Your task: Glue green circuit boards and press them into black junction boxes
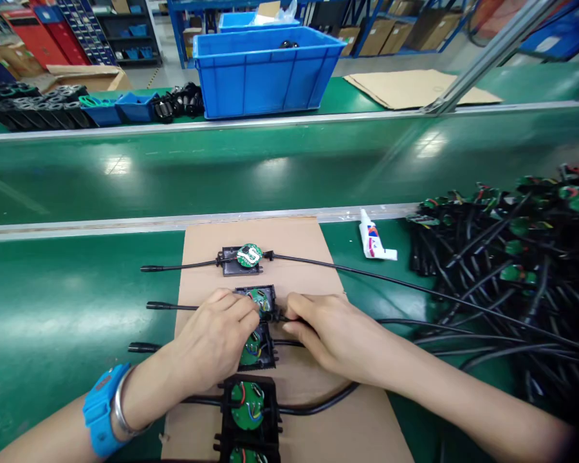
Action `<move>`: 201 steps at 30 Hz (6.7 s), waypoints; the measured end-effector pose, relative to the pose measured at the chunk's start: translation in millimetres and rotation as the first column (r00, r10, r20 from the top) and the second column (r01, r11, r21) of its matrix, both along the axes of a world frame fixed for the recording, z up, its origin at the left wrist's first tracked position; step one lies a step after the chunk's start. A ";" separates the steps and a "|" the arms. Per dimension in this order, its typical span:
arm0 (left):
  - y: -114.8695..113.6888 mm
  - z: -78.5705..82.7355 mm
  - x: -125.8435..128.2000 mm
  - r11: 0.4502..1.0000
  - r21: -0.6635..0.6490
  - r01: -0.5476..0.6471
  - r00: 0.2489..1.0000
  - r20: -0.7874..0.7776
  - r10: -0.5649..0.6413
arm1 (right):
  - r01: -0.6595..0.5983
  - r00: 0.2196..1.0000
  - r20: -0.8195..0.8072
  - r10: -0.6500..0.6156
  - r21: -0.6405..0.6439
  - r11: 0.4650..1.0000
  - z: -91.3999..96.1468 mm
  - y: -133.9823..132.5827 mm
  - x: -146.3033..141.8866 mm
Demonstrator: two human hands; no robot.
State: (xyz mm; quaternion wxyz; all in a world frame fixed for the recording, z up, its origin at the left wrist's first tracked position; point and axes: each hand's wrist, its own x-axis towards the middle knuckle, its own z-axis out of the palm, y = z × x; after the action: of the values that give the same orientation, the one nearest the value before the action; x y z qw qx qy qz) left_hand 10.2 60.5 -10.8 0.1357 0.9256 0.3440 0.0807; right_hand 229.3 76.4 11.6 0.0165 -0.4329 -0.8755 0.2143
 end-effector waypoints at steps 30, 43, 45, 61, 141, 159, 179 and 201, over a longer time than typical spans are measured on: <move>1.3 0.5 6.1 0.994 -0.024 -0.105 0.991 0.076 0.106 | -0.091 0.971 -0.203 0.128 0.183 0.979 -26.8 17.1 7.3; -4.3 6.4 11.3 0.998 0.045 -0.050 0.995 -0.089 0.054 | -0.147 0.935 -0.280 0.217 0.251 0.957 -35.1 22.8 9.4; 4.1 9.5 1.2 0.995 0.035 -0.092 0.994 0.066 0.090 | -0.135 0.928 -0.316 0.195 0.203 0.970 -22.6 34.8 8.8; 55.8 25.1 -55.3 0.901 0.054 -0.431 0.896 0.144 0.420 | 0.062 0.998 -0.005 -0.063 0.278 0.959 22.4 43.6 -28.7; 68.4 -8.1 -33.9 0.971 0.233 -0.049 0.997 0.069 0.033 | 0.020 0.999 -0.038 -0.024 -0.089 0.996 11.6 76.2 -22.4; 66.3 -13.4 -28.4 0.974 0.221 -0.043 0.999 -0.018 0.049 | -0.011 0.978 -0.189 0.088 0.375 0.927 -41.7 70.4 -27.0; 60.2 -7.3 -17.4 0.973 0.179 -0.145 0.984 -0.079 0.161 | -0.014 0.992 -0.115 0.051 0.298 0.955 -29.6 80.1 -30.5; -105.6 5.3 -87.6 0.969 -0.096 -0.228 0.974 -0.023 0.226 | -0.051 0.998 -0.017 0.053 0.110 0.993 -26.2 -116.8 35.3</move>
State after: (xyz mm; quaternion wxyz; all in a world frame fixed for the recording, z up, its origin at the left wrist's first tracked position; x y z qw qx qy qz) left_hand -77.4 -45.1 -5.5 0.1688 0.8728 0.4519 0.0735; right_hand 264.5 -40.4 -14.6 0.0433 -0.4061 -0.8967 0.1706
